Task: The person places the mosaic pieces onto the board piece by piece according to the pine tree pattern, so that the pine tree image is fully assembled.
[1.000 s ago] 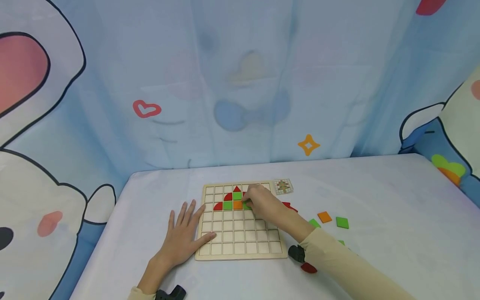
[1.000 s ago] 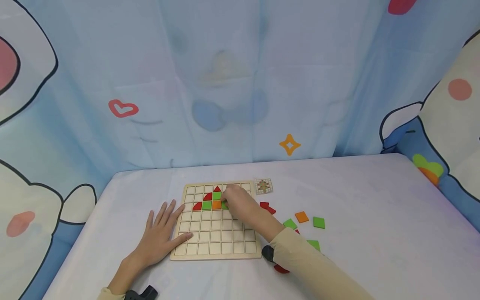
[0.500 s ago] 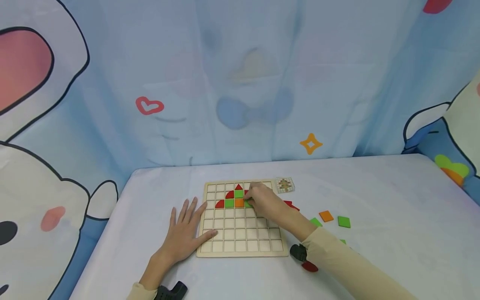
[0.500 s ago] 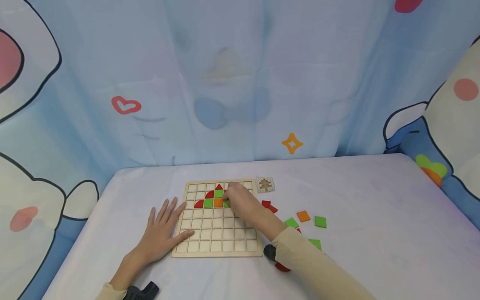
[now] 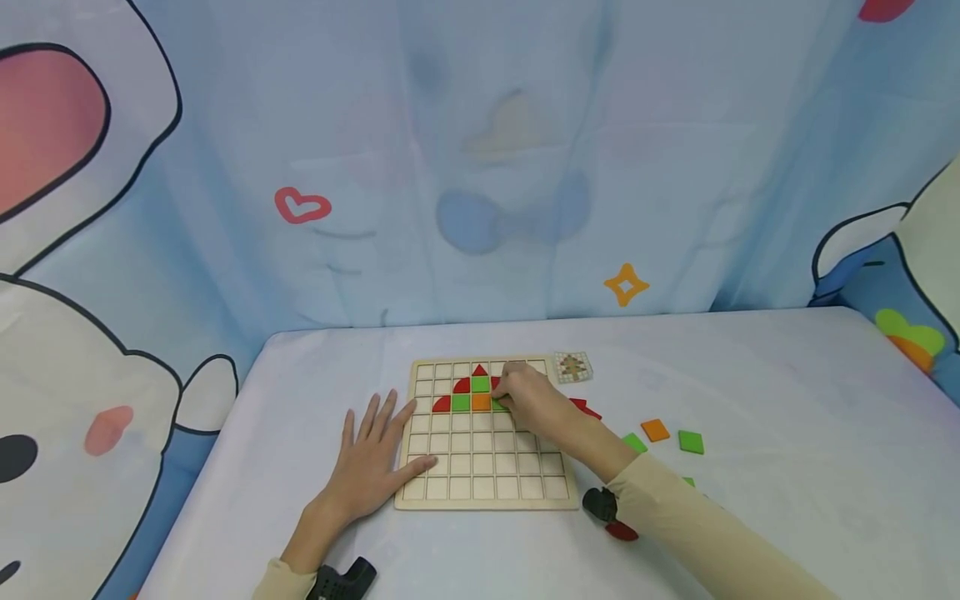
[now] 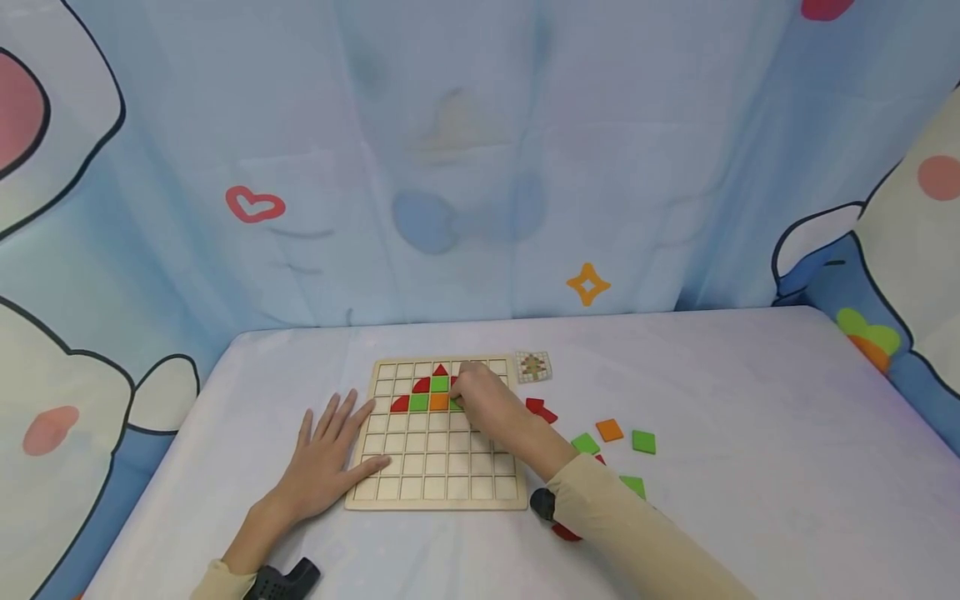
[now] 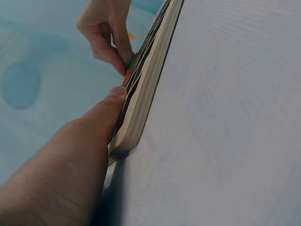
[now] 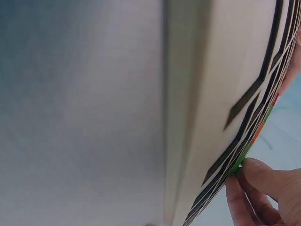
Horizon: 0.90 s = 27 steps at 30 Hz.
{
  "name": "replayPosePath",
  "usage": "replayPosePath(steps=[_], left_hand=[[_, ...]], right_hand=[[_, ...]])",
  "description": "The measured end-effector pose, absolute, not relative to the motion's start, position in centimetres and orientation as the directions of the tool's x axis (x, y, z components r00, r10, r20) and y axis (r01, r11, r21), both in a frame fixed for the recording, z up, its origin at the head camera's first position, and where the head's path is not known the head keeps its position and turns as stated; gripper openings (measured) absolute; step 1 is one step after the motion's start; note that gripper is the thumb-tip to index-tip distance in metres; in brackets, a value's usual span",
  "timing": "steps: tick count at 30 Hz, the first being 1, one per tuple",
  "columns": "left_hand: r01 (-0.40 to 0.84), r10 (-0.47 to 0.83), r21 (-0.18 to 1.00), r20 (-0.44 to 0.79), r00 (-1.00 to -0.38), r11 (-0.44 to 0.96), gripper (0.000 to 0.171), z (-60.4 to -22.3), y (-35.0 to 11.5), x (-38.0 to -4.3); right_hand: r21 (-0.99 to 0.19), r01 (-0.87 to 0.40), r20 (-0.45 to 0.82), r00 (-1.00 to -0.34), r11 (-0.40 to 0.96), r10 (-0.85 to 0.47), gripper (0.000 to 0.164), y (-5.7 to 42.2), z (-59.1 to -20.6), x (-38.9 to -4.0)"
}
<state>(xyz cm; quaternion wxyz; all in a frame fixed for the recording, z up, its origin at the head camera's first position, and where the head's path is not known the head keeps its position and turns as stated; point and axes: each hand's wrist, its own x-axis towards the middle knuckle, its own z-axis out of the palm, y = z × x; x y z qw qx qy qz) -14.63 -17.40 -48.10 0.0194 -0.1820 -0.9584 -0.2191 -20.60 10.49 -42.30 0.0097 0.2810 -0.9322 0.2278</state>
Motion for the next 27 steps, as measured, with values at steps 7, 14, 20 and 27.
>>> replayPosePath(steps=[7, 14, 20, 27], left_hand=[[0.357, 0.338, 0.412, 0.121, -0.933, 0.838, 0.088, -48.1, -17.4, -14.7], [0.357, 0.34, 0.418, 0.117, -0.933, 0.835, 0.087, -48.0, -17.4, -14.8], [0.358, 0.343, 0.424, 0.115, -0.932, 0.832, 0.087, -47.9, -17.1, -14.9], [0.348, 0.333, 0.419, 0.111, -0.936, 0.839, 0.088, -48.0, -17.2, -14.7]], right_hand=[[-0.445, -0.534, 0.146, -0.835, 0.719, -0.53, 0.018, 10.9, -42.6, -20.8], [-0.64, -0.459, 0.111, -0.848, 0.616, -0.518, 0.023, 12.8, -42.3, -20.5], [-0.719, -0.419, 0.133, -0.866, 0.555, -0.483, 0.021, 15.6, -41.4, -18.9], [-0.712, -0.448, 0.089, -0.822, 0.541, -0.563, 0.017, 18.8, -39.9, -14.6]])
